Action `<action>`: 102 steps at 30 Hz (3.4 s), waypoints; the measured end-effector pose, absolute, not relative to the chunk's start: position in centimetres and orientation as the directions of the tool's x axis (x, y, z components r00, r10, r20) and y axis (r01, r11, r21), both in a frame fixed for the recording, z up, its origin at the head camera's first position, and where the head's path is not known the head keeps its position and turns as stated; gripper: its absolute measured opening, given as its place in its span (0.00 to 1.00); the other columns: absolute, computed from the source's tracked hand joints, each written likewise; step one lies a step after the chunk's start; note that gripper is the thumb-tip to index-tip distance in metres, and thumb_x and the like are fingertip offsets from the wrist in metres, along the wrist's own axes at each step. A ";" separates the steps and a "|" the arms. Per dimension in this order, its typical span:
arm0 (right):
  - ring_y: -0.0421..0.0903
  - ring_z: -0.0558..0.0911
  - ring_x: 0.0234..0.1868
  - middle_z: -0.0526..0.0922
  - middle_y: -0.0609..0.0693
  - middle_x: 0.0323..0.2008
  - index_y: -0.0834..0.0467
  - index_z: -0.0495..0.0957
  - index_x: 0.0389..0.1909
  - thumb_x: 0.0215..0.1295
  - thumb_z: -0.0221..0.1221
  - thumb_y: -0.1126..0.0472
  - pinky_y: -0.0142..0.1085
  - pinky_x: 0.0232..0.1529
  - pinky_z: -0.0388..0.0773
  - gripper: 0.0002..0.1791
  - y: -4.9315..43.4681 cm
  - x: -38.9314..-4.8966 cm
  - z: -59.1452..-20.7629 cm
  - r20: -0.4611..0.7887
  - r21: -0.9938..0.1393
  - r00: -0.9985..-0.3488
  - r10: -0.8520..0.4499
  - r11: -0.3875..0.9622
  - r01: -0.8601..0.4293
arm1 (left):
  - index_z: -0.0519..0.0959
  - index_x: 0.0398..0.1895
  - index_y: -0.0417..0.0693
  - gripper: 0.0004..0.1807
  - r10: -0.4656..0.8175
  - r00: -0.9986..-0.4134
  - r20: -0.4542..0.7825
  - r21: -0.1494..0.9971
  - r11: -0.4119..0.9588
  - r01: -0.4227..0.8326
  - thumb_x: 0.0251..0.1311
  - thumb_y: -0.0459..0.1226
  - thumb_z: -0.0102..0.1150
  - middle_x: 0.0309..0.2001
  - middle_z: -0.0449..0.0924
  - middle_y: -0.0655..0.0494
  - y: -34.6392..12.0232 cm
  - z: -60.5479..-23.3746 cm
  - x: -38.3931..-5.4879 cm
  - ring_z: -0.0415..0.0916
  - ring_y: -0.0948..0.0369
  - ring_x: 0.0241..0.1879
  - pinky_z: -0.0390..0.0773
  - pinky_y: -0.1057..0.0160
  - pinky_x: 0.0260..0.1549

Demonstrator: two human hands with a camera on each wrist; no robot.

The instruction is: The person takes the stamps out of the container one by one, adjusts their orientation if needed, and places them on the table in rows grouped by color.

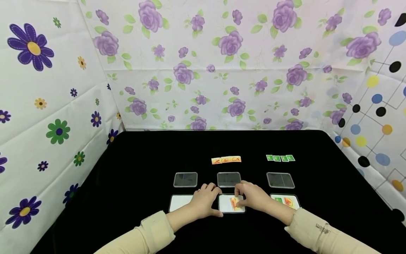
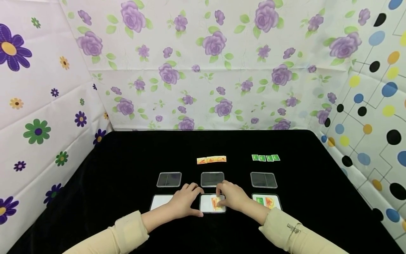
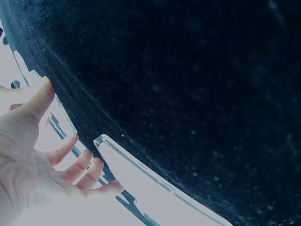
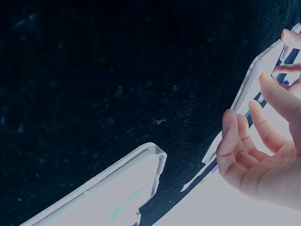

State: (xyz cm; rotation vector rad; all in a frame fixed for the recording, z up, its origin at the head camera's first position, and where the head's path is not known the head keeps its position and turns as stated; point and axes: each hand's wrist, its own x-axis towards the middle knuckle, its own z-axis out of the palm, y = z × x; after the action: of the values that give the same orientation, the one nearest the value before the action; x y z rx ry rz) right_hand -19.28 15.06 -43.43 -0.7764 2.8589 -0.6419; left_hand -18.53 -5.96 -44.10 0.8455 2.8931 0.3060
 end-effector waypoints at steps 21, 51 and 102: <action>0.38 0.68 0.28 0.70 0.44 0.27 0.54 0.70 0.27 0.43 0.72 0.64 0.28 0.27 0.67 0.18 14.9 -19.1 -43.7 0.024 -0.469 -0.876 -0.481 0.769 -0.434 | 0.74 0.52 0.50 0.37 0.545 -0.837 -0.043 0.238 0.820 0.521 0.39 0.56 0.73 0.55 0.72 0.50 -6.0 -43.9 -18.4 0.70 0.52 0.52 0.78 0.47 0.42; 0.32 0.66 0.22 0.72 0.48 0.22 0.64 0.74 0.33 0.53 0.58 0.78 0.25 0.23 0.67 0.09 15.7 -19.6 -44.6 0.027 -0.782 -0.827 -0.562 0.503 -0.367 | 0.74 0.52 0.50 0.36 0.548 -0.836 -0.028 0.222 0.819 0.529 0.39 0.55 0.73 0.52 0.72 0.52 -5.9 -44.1 -18.5 0.70 0.54 0.49 0.78 0.49 0.40; 0.36 0.80 0.29 0.83 0.55 0.30 0.66 0.80 0.34 0.59 0.60 0.69 0.27 0.33 0.79 0.04 18.4 -21.9 -41.3 0.012 -0.766 -0.815 -0.579 0.518 -0.380 | 0.73 0.53 0.49 0.37 0.555 -0.831 -0.039 0.239 0.813 0.531 0.40 0.55 0.72 0.54 0.72 0.49 -5.9 -43.8 -18.5 0.70 0.52 0.51 0.78 0.47 0.42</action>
State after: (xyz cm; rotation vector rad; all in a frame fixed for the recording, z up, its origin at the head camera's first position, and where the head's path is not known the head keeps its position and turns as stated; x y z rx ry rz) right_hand -21.92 18.38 -41.29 -0.8112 2.5156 -1.1798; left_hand -18.48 -5.94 -43.78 0.8681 2.8889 0.3337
